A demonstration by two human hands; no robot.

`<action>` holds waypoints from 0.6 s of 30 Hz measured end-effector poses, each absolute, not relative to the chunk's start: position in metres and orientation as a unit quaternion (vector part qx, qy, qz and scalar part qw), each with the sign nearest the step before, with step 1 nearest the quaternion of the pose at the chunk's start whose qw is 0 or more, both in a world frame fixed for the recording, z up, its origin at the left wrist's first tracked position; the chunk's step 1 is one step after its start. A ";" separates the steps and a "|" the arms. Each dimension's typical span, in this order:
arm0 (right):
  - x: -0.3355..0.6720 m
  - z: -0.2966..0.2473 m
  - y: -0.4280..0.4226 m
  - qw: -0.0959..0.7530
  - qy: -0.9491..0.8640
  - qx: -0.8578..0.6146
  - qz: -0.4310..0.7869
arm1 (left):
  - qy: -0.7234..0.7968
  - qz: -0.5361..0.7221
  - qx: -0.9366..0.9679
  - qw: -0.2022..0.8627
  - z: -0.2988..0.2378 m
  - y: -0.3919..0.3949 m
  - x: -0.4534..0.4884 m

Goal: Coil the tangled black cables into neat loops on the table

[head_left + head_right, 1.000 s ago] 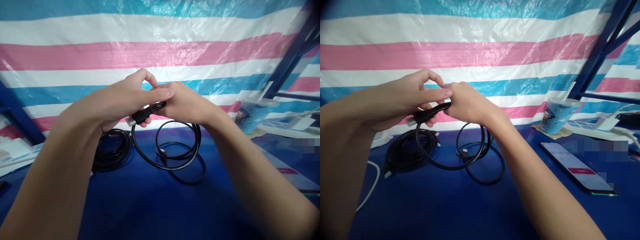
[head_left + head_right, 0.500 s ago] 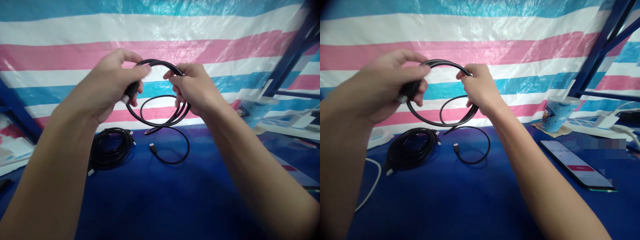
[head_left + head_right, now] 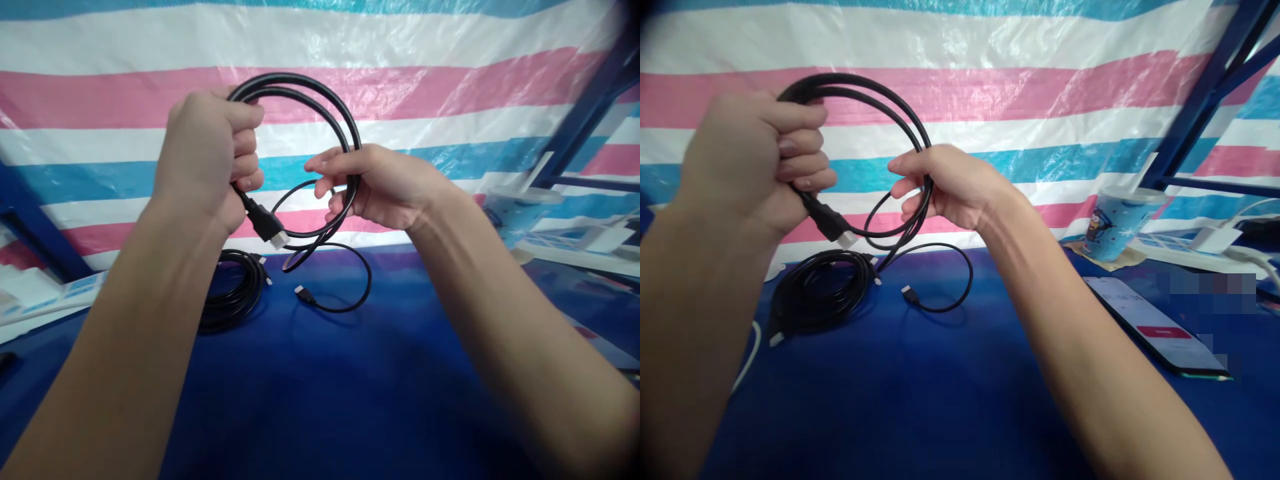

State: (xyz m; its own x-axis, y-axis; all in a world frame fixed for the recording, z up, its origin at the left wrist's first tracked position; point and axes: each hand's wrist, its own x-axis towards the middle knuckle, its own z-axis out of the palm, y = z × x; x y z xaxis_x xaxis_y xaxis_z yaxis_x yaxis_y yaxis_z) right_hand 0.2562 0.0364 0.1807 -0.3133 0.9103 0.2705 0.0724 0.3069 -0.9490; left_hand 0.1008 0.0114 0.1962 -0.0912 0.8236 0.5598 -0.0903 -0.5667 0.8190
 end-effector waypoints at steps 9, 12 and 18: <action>0.245 0.174 0.028 0.366 -0.820 -0.434 0.070 | 0.456 0.368 0.749 0.310 0.189 0.019 0.092; 0.246 0.177 0.023 0.384 -0.822 -0.381 0.177 | 0.474 0.407 0.733 0.269 0.192 0.016 0.097; 0.258 0.183 0.032 0.463 -0.701 -0.188 0.509 | 0.313 0.656 0.546 0.416 0.199 0.011 0.092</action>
